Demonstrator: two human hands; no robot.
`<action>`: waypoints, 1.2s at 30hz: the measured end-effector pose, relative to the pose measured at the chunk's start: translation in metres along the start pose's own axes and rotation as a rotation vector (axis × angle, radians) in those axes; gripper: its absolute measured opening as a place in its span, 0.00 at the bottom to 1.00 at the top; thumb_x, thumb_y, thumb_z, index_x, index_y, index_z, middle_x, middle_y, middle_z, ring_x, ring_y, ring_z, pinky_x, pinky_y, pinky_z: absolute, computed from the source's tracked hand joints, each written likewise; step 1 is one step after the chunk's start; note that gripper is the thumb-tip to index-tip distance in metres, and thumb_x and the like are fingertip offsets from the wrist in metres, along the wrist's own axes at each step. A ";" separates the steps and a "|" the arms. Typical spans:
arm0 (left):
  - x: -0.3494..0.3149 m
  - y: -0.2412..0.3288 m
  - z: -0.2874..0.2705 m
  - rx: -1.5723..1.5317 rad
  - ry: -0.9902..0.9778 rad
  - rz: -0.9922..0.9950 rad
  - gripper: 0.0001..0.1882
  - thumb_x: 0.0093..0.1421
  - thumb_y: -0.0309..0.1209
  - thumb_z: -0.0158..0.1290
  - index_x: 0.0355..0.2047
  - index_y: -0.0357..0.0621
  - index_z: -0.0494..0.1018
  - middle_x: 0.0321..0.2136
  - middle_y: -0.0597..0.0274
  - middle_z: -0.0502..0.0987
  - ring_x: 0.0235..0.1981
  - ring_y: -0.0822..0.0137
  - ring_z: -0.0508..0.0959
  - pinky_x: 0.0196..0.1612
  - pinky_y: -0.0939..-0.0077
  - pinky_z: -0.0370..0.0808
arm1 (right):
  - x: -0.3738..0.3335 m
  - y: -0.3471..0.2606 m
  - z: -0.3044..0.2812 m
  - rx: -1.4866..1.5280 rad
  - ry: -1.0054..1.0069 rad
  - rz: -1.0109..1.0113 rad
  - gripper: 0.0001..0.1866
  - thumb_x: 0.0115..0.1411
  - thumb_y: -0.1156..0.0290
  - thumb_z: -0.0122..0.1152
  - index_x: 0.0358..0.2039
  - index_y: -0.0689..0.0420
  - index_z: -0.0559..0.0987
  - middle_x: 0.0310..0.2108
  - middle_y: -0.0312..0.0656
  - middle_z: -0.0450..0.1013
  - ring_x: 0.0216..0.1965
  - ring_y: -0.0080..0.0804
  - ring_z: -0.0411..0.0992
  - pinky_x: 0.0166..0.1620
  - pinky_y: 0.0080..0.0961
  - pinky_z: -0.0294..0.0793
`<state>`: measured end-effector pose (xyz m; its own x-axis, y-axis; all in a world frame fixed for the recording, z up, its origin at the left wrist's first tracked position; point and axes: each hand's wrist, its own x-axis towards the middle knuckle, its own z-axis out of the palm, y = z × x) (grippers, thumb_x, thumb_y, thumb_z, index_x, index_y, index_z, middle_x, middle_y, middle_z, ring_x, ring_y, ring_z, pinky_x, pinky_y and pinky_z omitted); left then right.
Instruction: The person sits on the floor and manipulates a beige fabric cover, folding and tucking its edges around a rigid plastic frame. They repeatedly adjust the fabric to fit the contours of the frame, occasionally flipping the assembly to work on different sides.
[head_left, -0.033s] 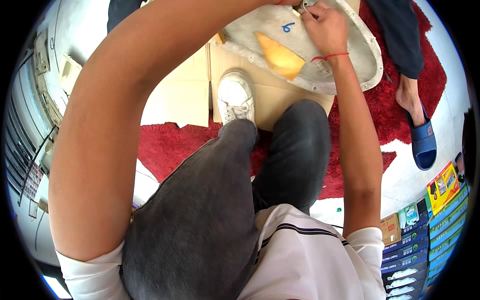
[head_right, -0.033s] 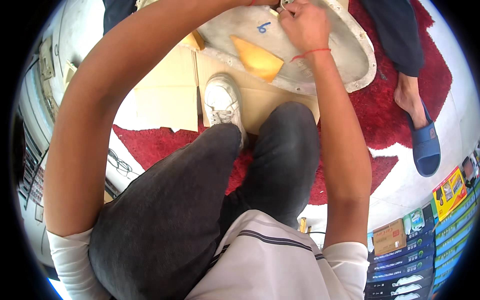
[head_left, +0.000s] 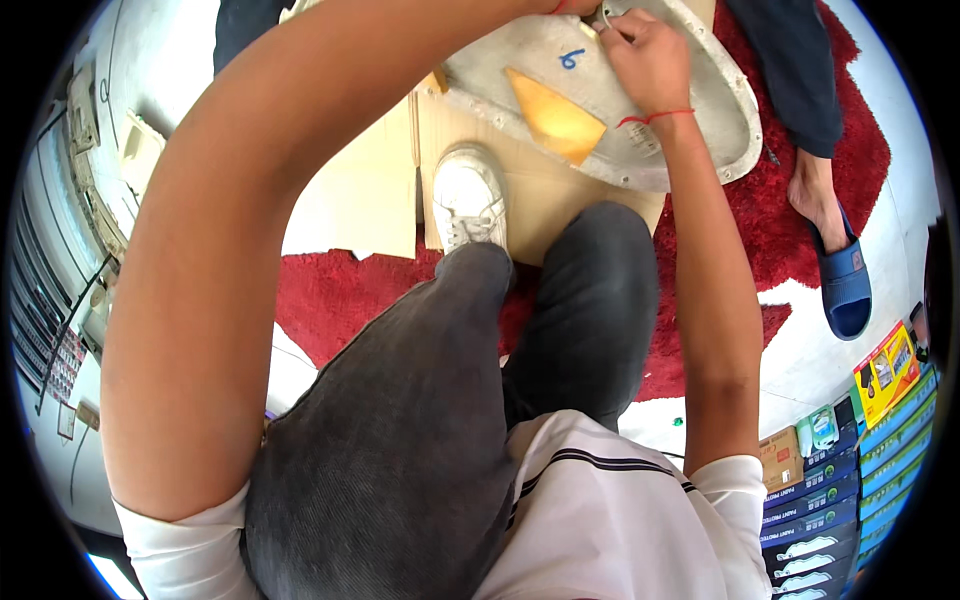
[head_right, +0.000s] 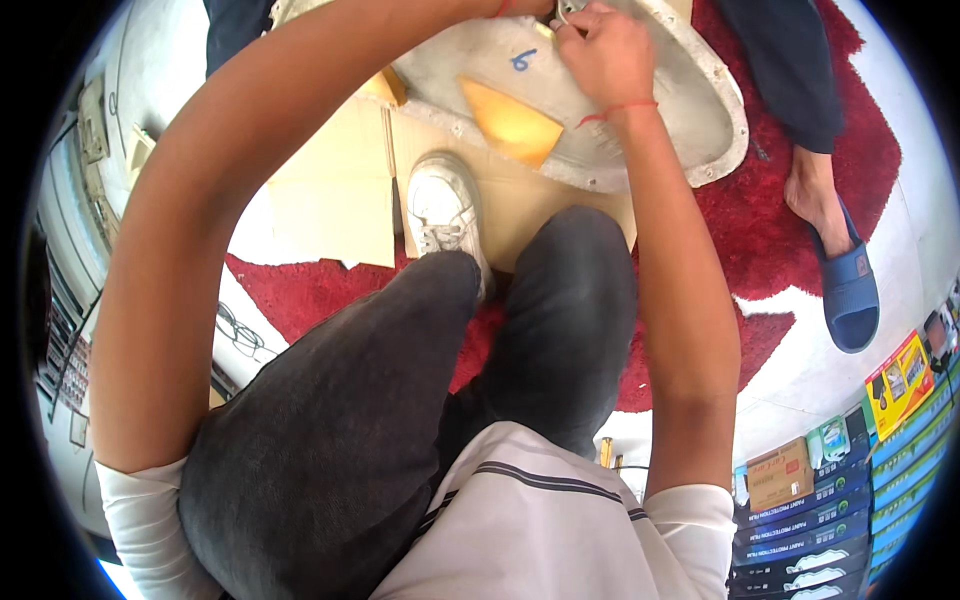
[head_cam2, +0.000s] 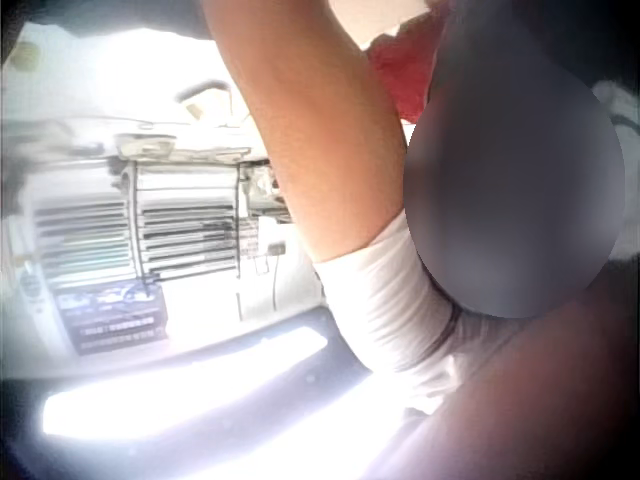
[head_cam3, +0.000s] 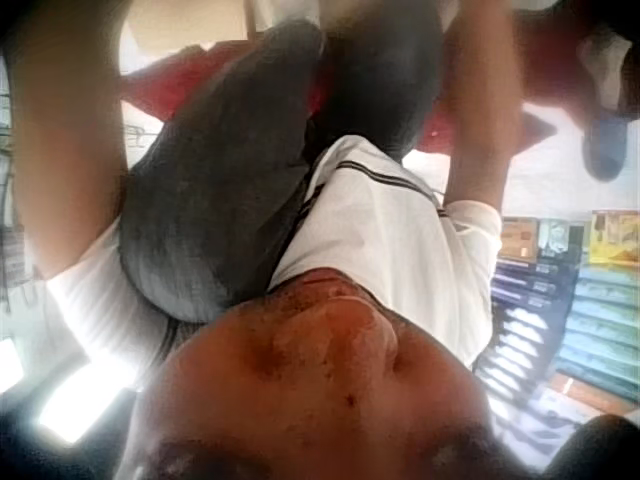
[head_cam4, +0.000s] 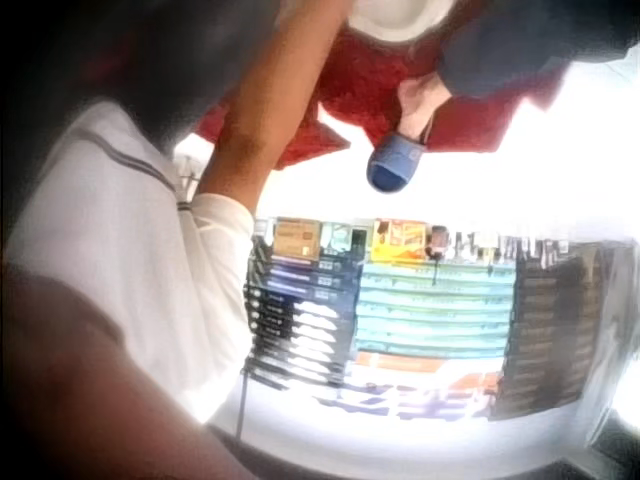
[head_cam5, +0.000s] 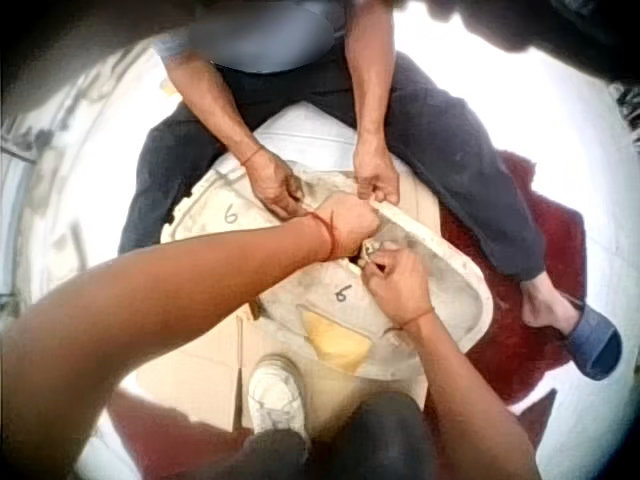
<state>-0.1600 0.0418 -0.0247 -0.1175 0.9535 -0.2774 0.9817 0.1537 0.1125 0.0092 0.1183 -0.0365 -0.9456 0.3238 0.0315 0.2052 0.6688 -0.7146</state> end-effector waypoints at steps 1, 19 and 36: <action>-0.001 -0.001 0.000 -0.002 -0.025 -0.009 0.11 0.52 0.34 0.62 0.32 0.40 0.84 0.31 0.49 0.84 0.35 0.53 0.86 0.38 0.58 0.82 | -0.002 0.000 0.002 0.018 0.005 0.055 0.10 0.59 0.64 0.64 0.34 0.56 0.87 0.32 0.44 0.79 0.31 0.50 0.77 0.36 0.38 0.75; 0.001 0.018 0.016 0.063 0.156 0.007 0.10 0.57 0.35 0.56 0.29 0.45 0.85 0.29 0.54 0.85 0.33 0.56 0.86 0.36 0.60 0.82 | 0.015 -0.021 0.015 -0.167 0.202 0.303 0.07 0.54 0.71 0.62 0.24 0.60 0.83 0.27 0.57 0.78 0.31 0.61 0.78 0.38 0.50 0.77; -0.008 -0.005 0.008 -0.199 0.089 0.191 0.06 0.52 0.35 0.61 0.27 0.48 0.84 0.24 0.51 0.82 0.30 0.49 0.84 0.35 0.55 0.80 | -0.014 0.046 0.000 0.285 -0.079 0.365 0.14 0.63 0.67 0.64 0.45 0.58 0.86 0.30 0.40 0.84 0.30 0.23 0.78 0.37 0.25 0.76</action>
<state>-0.1628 0.0312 -0.0304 0.0450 0.9878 -0.1491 0.9395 0.0089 0.3424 0.0315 0.1444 -0.0699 -0.8431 0.4445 -0.3027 0.4607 0.3064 -0.8330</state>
